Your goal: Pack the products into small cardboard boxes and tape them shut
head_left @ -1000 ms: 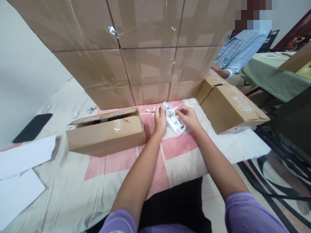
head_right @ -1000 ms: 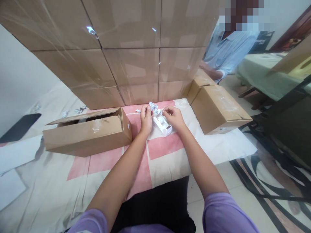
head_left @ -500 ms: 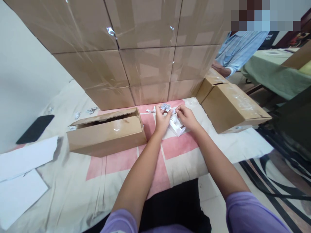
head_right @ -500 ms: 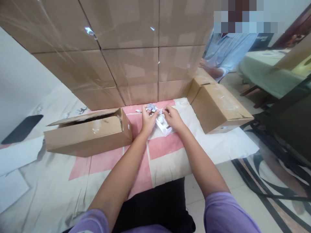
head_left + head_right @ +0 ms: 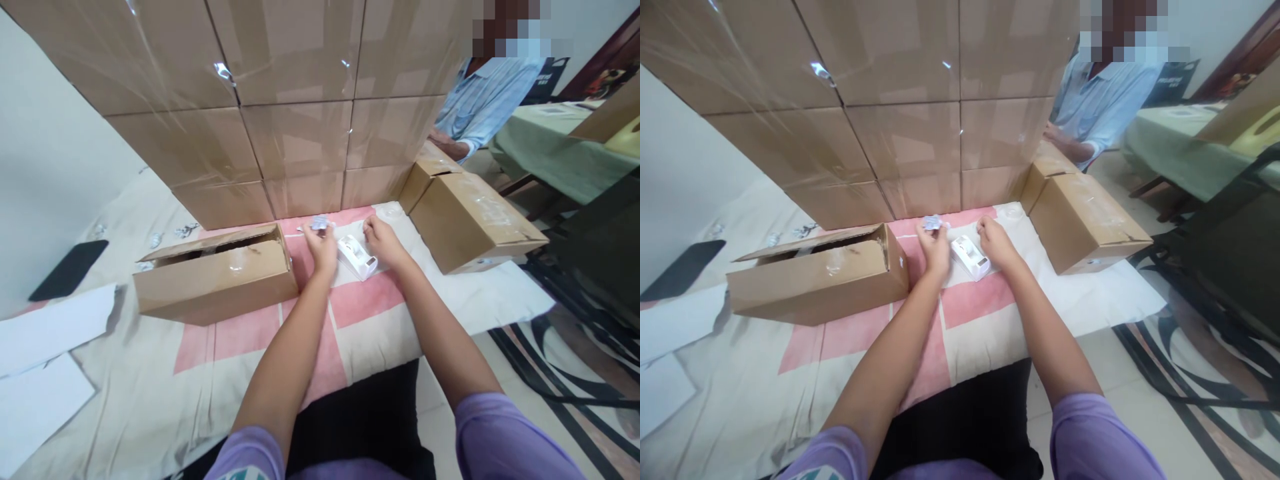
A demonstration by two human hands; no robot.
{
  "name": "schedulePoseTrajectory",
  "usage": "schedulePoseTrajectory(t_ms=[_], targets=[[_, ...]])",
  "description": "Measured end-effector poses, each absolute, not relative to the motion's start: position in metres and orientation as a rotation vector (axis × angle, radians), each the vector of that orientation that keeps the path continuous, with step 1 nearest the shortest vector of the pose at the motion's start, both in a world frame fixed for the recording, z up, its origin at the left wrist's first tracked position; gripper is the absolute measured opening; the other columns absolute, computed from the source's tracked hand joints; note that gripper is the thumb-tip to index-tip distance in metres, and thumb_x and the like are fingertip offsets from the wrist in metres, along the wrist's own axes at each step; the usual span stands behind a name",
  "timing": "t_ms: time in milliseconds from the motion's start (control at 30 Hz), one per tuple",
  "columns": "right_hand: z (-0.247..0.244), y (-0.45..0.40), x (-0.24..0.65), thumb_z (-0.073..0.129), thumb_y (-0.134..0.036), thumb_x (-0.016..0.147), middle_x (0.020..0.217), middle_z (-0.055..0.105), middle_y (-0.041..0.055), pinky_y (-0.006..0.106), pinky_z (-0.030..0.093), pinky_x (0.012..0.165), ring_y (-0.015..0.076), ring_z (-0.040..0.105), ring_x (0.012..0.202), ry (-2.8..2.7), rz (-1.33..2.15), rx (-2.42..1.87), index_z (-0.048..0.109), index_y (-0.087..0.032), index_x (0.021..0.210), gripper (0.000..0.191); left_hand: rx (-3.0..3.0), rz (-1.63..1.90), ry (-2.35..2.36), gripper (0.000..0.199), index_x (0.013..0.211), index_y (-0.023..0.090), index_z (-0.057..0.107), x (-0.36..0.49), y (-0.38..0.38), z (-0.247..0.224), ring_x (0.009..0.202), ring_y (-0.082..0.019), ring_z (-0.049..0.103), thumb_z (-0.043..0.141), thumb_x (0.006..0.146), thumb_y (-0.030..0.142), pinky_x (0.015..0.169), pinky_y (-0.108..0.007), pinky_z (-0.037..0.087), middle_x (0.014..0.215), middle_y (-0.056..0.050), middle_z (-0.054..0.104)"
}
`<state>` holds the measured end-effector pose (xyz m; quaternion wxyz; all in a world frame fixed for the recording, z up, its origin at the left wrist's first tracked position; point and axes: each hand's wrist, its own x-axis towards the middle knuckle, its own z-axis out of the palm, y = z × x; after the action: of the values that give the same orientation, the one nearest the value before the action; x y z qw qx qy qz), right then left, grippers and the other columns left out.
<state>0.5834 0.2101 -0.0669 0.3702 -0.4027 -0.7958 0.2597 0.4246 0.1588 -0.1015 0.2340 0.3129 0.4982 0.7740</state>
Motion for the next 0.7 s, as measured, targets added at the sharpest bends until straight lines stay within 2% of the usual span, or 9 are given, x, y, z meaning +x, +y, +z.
schedulePoseTrajectory(t_ms=[67,167,267,400,600,700], targets=[[-0.067,0.218,0.595,0.046,-0.023,0.092,0.07,0.056,0.0007,0.033,0.039,0.069,0.0197,0.05,0.069,-1.961,0.621,-1.081,0.045,-0.025,0.08,0.012,0.79,2.163,1.409,0.023,0.106,0.024,0.043,0.415,0.161,-0.103,0.093,-0.012,0.066,0.059,0.093,0.016,0.089,-0.025,0.049,0.104,-0.003,0.067],[-0.068,0.225,0.606,0.044,-0.024,0.094,0.068,0.055,-0.0007,0.032,0.04,0.071,0.0188,0.052,0.07,-1.807,0.619,-1.101,0.044,-0.025,0.08,0.014,0.815,2.13,1.408,0.029,0.104,0.024,0.043,0.415,0.161,-0.104,0.087,-0.013,0.067,0.067,0.089,0.018,0.085,-0.025,0.05,0.098,-0.002,0.068],[-0.07,0.224,0.604,0.046,-0.032,0.098,0.065,0.054,-0.0025,0.03,0.04,0.067,0.0165,0.052,0.064,-1.71,0.702,-1.043,0.048,-0.025,0.081,0.019,0.903,2.06,1.402,0.031,0.103,0.024,0.045,0.424,0.158,-0.104,0.081,-0.013,0.067,0.071,0.087,0.022,0.08,-0.024,0.051,0.094,-0.002,0.07],[-0.071,0.218,0.596,0.049,-0.048,0.1,0.068,0.056,-0.0025,0.029,0.04,0.064,0.0138,0.05,0.06,-1.668,0.785,-0.979,0.051,-0.024,0.08,0.031,0.995,2.011,1.507,0.032,0.11,0.023,0.049,0.424,0.155,-0.101,0.081,-0.012,0.064,0.072,0.087,0.027,0.078,-0.023,0.048,0.1,-0.002,0.068],[-0.064,0.215,0.596,0.049,-0.059,0.098,0.07,0.057,-0.0009,0.029,0.042,0.062,0.0141,0.05,0.06,-1.594,0.772,-0.943,0.053,-0.024,0.081,0.039,1.207,1.82,1.744,0.014,0.102,0.021,0.068,0.414,0.166,-0.087,0.072,-0.016,0.059,0.067,0.091,0.03,0.074,-0.026,0.045,0.075,0.001,0.063],[-0.061,0.213,0.596,0.05,-0.059,0.097,0.073,0.058,-0.0004,0.029,0.043,0.061,0.0139,0.051,0.06,-1.585,0.77,-0.917,0.054,-0.024,0.084,0.038,1.35,1.728,1.762,0.021,0.109,0.021,0.072,0.417,0.174,-0.078,0.083,-0.021,0.065,0.057,0.094,0.022,0.083,-0.031,0.047,0.089,-0.005,0.073]])
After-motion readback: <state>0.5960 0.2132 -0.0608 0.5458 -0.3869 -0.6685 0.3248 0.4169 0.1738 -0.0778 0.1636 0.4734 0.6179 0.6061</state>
